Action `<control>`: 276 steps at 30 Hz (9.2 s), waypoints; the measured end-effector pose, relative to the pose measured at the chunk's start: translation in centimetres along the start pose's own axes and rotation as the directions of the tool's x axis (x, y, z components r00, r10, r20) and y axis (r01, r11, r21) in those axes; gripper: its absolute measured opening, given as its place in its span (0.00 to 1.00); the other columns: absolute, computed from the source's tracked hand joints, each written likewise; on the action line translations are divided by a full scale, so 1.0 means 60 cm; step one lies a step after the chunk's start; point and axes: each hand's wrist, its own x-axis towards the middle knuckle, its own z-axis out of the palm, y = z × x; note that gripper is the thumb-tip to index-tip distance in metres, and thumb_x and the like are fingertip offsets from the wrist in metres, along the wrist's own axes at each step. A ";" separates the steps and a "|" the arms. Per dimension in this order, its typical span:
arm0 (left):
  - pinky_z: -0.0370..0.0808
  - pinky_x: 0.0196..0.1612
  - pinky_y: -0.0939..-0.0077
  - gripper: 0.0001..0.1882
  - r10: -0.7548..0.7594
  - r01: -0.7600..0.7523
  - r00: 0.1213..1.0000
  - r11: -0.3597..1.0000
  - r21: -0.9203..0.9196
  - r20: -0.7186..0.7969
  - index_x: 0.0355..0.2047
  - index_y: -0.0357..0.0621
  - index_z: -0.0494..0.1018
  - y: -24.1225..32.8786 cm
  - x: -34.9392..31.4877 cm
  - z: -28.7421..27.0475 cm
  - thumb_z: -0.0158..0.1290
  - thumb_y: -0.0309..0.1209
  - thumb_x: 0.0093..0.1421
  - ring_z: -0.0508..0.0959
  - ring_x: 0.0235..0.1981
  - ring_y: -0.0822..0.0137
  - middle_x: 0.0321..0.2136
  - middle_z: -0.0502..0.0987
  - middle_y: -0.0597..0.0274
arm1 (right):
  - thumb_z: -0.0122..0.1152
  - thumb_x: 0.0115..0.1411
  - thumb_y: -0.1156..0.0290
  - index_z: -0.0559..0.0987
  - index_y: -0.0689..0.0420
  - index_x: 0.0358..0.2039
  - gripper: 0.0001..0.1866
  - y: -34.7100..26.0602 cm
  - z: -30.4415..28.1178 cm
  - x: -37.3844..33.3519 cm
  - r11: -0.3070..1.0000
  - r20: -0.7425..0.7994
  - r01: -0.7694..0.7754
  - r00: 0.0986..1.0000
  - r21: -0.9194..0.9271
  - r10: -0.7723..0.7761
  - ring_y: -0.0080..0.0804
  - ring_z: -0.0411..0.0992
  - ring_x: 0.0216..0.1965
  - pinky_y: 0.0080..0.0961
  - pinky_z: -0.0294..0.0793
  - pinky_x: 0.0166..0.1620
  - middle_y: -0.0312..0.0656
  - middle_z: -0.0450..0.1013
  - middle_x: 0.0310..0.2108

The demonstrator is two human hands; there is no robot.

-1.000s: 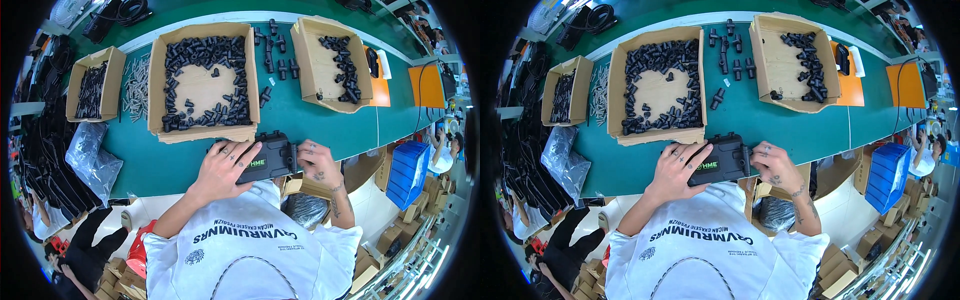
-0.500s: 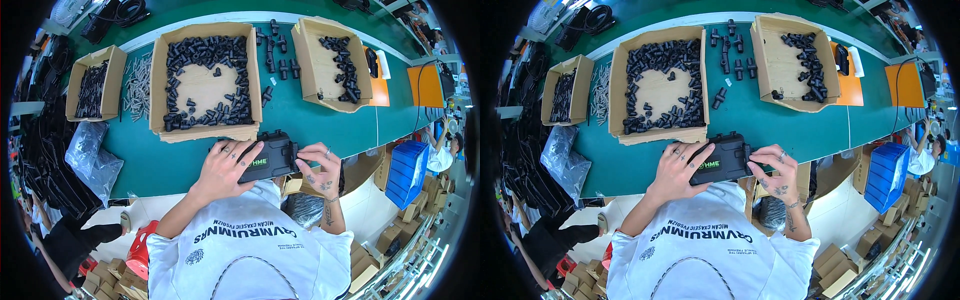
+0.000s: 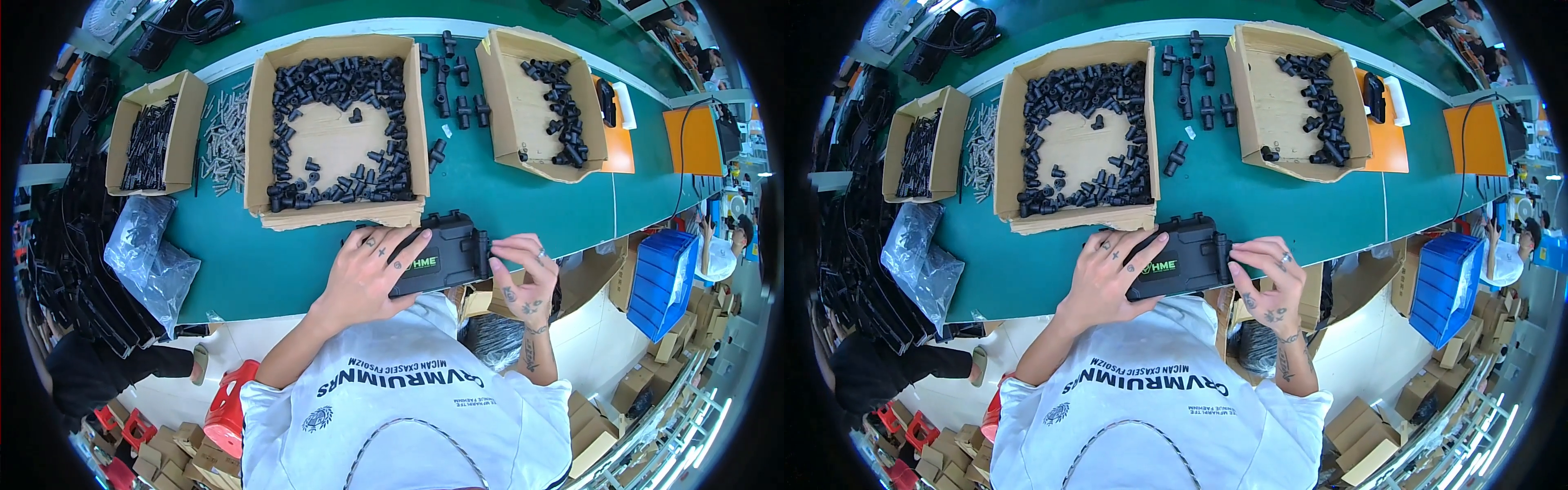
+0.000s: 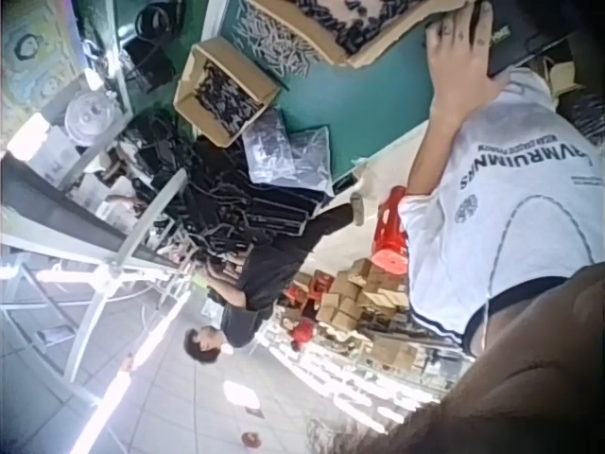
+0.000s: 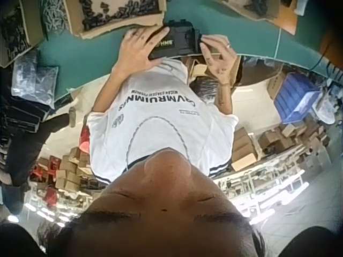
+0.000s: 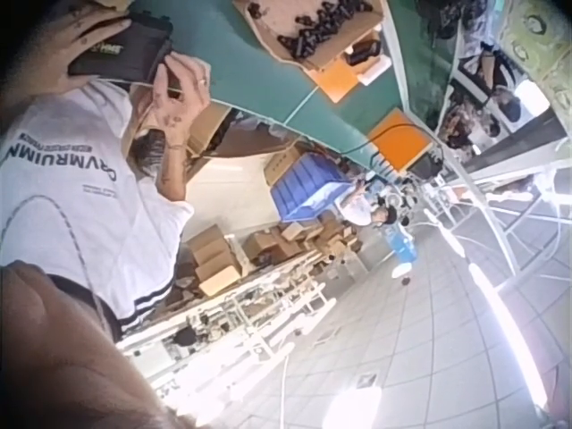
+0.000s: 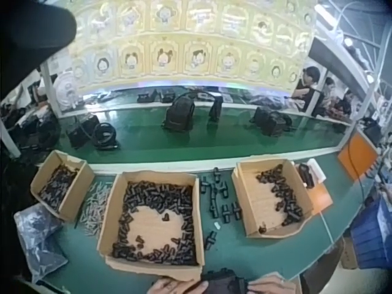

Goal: Assembling small plastic and metal connectors at an assembly line workbench.

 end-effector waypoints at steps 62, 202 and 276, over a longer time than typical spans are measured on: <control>0.63 0.62 0.52 0.22 0.071 -0.069 0.996 0.997 -0.028 0.049 0.50 0.35 0.72 -0.159 0.094 -0.088 0.52 0.35 0.58 0.68 0.58 0.48 0.51 0.71 0.44 | 0.77 0.39 0.44 0.82 0.61 0.38 0.35 -0.084 0.569 0.932 0.997 -0.234 0.083 0.969 -0.007 -0.082 0.47 0.79 0.40 0.36 0.78 0.44 0.50 0.81 0.38; 0.70 0.38 0.80 0.08 -0.628 0.049 0.633 0.616 -0.786 -0.453 0.40 0.38 0.70 -0.050 -0.069 -0.140 0.56 0.22 0.63 0.71 0.34 0.74 0.34 0.72 0.64 | 0.68 0.52 0.81 0.82 0.62 0.34 0.07 -0.182 0.218 0.267 0.810 0.300 0.343 0.802 0.476 -0.516 0.33 0.77 0.27 0.26 0.75 0.32 0.44 0.79 0.28; 0.75 0.28 0.78 0.09 -0.802 0.616 0.308 0.578 -0.535 -0.512 0.30 0.34 0.80 -0.215 -0.144 -0.155 0.65 0.28 0.56 0.78 0.23 0.71 0.22 0.80 0.58 | 0.64 0.52 0.81 0.81 0.62 0.32 0.05 -0.214 0.343 0.399 0.860 0.577 0.409 0.640 0.305 -0.508 0.36 0.77 0.25 0.28 0.76 0.32 0.47 0.79 0.25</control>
